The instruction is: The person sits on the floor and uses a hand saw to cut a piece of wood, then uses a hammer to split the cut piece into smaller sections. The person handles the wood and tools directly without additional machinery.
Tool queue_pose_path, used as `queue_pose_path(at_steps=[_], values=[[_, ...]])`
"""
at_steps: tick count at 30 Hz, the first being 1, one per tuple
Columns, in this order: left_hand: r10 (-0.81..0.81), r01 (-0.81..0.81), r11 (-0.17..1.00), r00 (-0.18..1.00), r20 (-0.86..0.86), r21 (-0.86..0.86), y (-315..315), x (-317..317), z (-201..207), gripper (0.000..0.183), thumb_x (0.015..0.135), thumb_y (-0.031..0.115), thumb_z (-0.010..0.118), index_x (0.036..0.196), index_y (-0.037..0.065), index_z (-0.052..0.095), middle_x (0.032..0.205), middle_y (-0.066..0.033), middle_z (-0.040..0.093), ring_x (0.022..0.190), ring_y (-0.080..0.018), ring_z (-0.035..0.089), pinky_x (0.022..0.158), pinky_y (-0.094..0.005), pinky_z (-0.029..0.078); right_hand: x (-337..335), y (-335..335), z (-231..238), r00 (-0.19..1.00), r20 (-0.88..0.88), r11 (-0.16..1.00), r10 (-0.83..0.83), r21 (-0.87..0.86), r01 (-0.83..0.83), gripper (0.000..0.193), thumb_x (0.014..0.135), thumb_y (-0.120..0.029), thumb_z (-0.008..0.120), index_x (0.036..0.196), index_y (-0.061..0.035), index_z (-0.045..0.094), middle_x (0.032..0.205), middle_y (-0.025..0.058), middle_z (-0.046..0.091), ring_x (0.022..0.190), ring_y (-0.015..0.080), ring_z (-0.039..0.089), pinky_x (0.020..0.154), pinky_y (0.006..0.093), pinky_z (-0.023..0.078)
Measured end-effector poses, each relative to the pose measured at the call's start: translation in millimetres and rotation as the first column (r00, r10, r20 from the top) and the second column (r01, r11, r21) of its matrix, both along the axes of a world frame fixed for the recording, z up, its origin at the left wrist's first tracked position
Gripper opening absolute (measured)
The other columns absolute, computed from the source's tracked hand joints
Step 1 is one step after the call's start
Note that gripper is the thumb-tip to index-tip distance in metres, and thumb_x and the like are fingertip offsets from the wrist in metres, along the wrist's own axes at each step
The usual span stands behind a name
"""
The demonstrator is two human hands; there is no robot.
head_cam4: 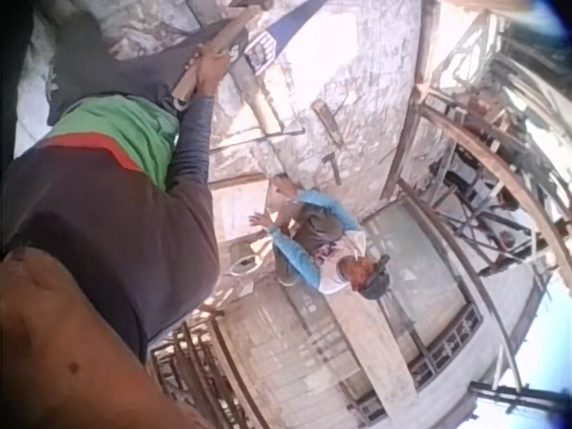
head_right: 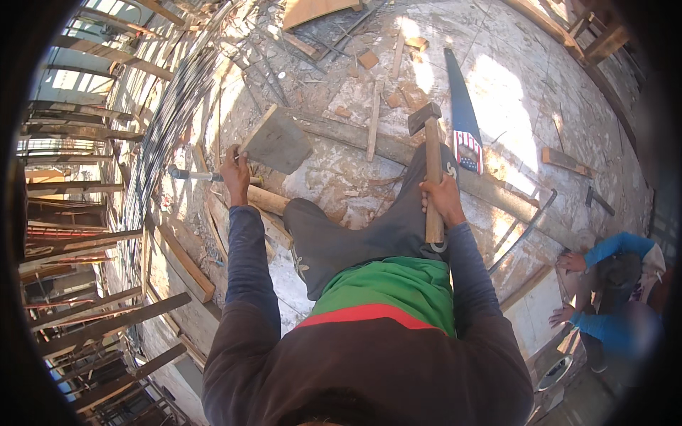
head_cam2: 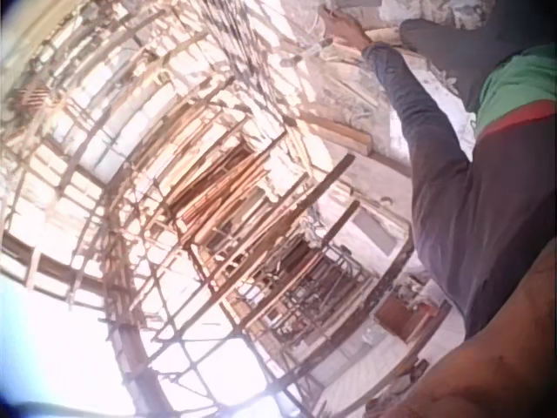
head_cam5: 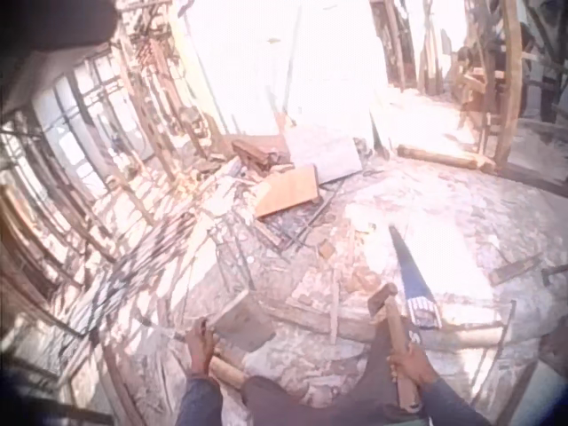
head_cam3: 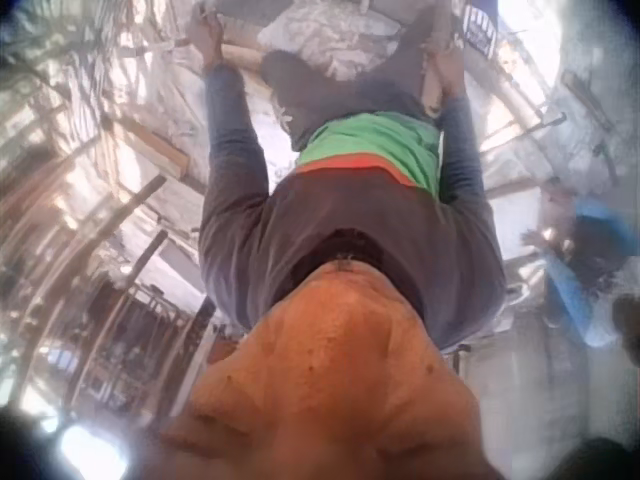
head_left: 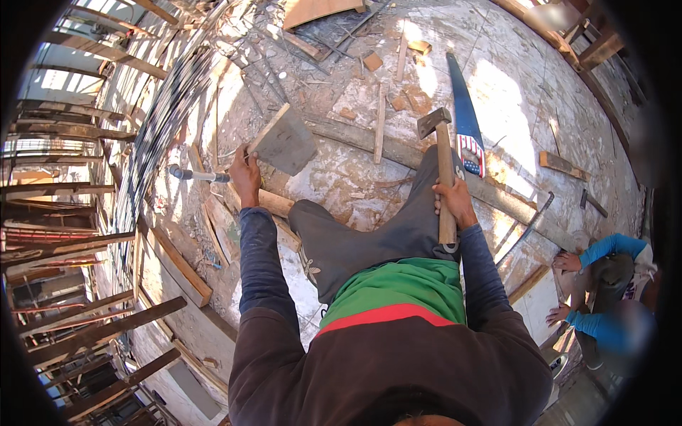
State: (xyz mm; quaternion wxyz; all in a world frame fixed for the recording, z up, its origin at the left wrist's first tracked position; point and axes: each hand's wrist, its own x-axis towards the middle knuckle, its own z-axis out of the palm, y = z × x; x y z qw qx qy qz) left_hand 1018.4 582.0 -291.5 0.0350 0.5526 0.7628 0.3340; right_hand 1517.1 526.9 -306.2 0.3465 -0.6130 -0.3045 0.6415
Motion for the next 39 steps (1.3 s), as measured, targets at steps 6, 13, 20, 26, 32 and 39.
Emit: queue_pose_path(at_steps=[6, 13, 20, 26, 32, 39], values=[[0.024, -0.029, 0.997, 0.997, 0.070, 0.065, -21, -33, -21, 0.031, 0.089, 0.013, 0.068, 0.118, 0.005, 0.062, 0.098, -0.0208, 0.070, 0.090, -0.0372, 0.069, 0.082, -0.0432, 0.052, -38, 6, 27, 0.995, 0.058, 0.986, 0.084, 0.142, -0.091, 0.021, 0.085, -0.007, 0.065, 0.101, 0.0001, 0.052, 0.068, 0.0053, 0.055, 0.047, 0.0152, 0.056, 0.041, 0.0312, 0.048], [0.077, -0.101, 0.991, 0.970, 0.232, 0.091, -31, -30, -29, 0.030, 0.086, 0.013, 0.072, 0.113, 0.004, 0.063, 0.091, -0.0187, 0.070, 0.084, -0.0313, 0.070, 0.076, -0.0395, 0.053, -97, 11, 49, 0.918, 0.259, 0.852, 0.301, 0.358, -0.381, 0.026, 0.086, -0.015, 0.068, 0.103, 0.0027, 0.057, 0.070, 0.0067, 0.059, 0.051, 0.0150, 0.058, 0.048, 0.0312, 0.046], [0.036, -0.116, 0.980, 0.902, 0.431, 0.160, -22, -25, -31, 0.030, 0.083, 0.015, 0.075, 0.110, 0.004, 0.067, 0.089, -0.0144, 0.074, 0.079, -0.0246, 0.072, 0.075, -0.0333, 0.055, -150, 10, 53, 0.780, 0.500, 0.638, 0.377, 0.470, -0.610, 0.042, 0.084, -0.023, 0.070, 0.111, 0.0057, 0.057, 0.071, 0.0149, 0.059, 0.065, 0.0259, 0.063, 0.063, 0.0398, 0.048], [0.027, -0.065, 0.989, 0.962, 0.272, 0.133, -24, -12, -22, 0.029, 0.081, 0.009, 0.075, 0.107, 0.002, 0.065, 0.091, -0.0168, 0.070, 0.083, -0.0325, 0.070, 0.075, -0.0387, 0.054, -186, 24, 71, 0.760, 0.549, 0.572, 0.347, 0.518, -0.635, 0.043, 0.083, -0.024, 0.070, 0.113, 0.0053, 0.057, 0.080, 0.0224, 0.063, 0.073, 0.0366, 0.064, 0.069, 0.0430, 0.049], [-0.101, 0.073, 0.960, 0.990, 0.093, 0.272, -51, 15, -26, 0.031, 0.078, -0.003, 0.068, 0.107, 0.002, 0.057, 0.106, -0.0199, 0.059, 0.099, -0.0366, 0.061, 0.084, -0.0415, 0.050, -203, 22, 68, 0.738, 0.558, 0.551, 0.381, 0.504, -0.665, 0.043, 0.082, -0.020, 0.070, 0.117, 0.0026, 0.058, 0.086, 0.0220, 0.066, 0.079, 0.0334, 0.066, 0.073, 0.0414, 0.051], [-0.134, 0.120, 0.961, 0.990, 0.039, 0.247, -135, 91, -50, 0.036, 0.073, -0.007, 0.066, 0.107, -0.002, 0.057, 0.109, -0.0191, 0.059, 0.102, -0.0384, 0.058, 0.088, -0.0426, 0.050, -136, -35, 19, 0.766, 0.475, 0.701, 0.434, 0.355, -0.618, 0.040, 0.082, -0.011, 0.069, 0.118, 0.0023, 0.057, 0.077, 0.0092, 0.064, 0.064, 0.0173, 0.062, 0.060, 0.0337, 0.050]])
